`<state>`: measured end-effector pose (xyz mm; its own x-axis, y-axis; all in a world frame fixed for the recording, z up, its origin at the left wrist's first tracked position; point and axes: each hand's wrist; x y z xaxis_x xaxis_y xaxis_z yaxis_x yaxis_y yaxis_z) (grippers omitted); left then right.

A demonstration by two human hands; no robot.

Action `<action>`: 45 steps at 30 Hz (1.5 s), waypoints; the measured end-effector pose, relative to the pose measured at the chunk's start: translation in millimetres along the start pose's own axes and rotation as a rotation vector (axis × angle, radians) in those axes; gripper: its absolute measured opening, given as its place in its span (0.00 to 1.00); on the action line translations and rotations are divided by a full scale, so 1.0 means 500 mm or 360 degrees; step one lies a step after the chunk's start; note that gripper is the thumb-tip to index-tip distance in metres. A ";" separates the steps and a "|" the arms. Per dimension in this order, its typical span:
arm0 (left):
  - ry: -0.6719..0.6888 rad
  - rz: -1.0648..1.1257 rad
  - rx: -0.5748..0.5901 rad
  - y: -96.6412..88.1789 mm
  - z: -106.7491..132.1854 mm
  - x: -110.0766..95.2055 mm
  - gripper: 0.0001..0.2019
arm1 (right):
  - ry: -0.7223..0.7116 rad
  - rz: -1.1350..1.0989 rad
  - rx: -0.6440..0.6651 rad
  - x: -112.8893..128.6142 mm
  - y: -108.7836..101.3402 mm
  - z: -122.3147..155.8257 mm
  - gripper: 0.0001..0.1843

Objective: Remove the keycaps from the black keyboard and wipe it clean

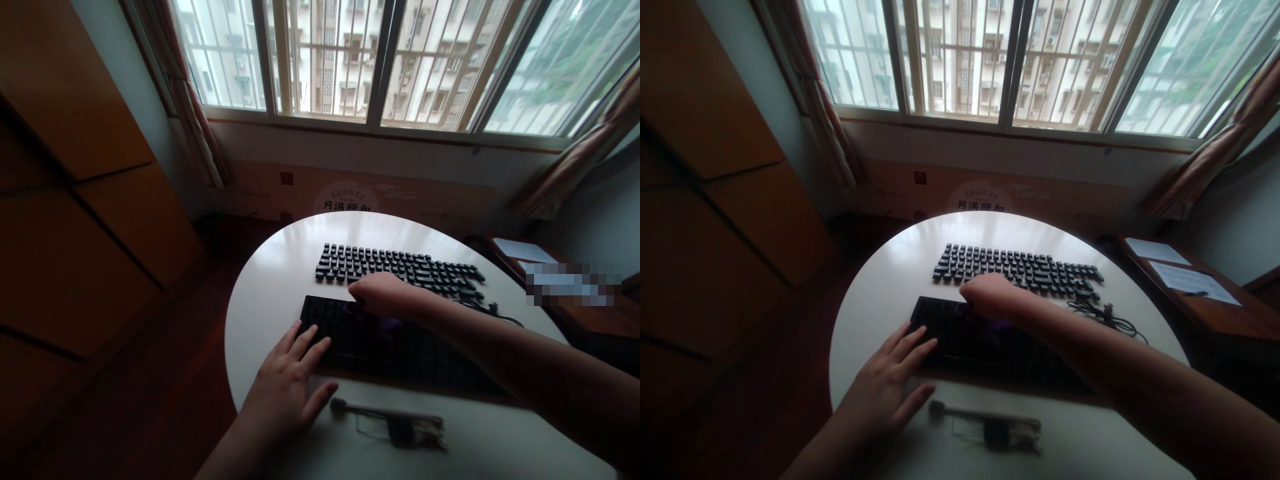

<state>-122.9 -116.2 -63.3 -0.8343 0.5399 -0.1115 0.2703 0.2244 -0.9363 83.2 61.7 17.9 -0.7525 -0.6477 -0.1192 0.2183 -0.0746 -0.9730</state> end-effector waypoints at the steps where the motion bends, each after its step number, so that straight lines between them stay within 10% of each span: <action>1: 0.0002 0.0002 -0.0005 0.000 0.000 0.000 0.28 | 0.0047 0.0007 0.0011 -0.019 0.007 0.017 0.07; 21: 0.0060 -0.0108 -0.0059 0.010 0.002 0.017 0.26 | 0.0602 0.0032 0.0093 -0.301 0.115 0.276 0.07; 27: 0.0089 -0.0110 -0.0067 0.015 0.004 0.021 0.27 | 0.0396 -0.0405 -0.0101 -0.255 0.062 0.245 0.12; 36: 0.0081 -0.0108 -0.0088 0.016 0.003 0.019 0.26 | -0.0064 -0.1100 0.0159 -0.125 0.031 0.127 0.11; 45: 0.0031 -0.0041 -0.0080 0.019 0.004 0.017 0.26 | 0.0100 -0.0989 0.0054 -0.112 0.064 0.070 0.28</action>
<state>-128.2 -111.1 -73.7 -0.8320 0.5488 -0.0805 0.2729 0.2786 -0.9208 154.2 69.2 0.1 -0.7799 -0.4299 0.4549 -0.2533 -0.4477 -0.8575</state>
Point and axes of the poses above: each hand's wrist, its own z-axis away from the middle knuckle, its own y-axis out of the palm, x = y × z, and after that the axes turned 11 degrees about y, right-handed
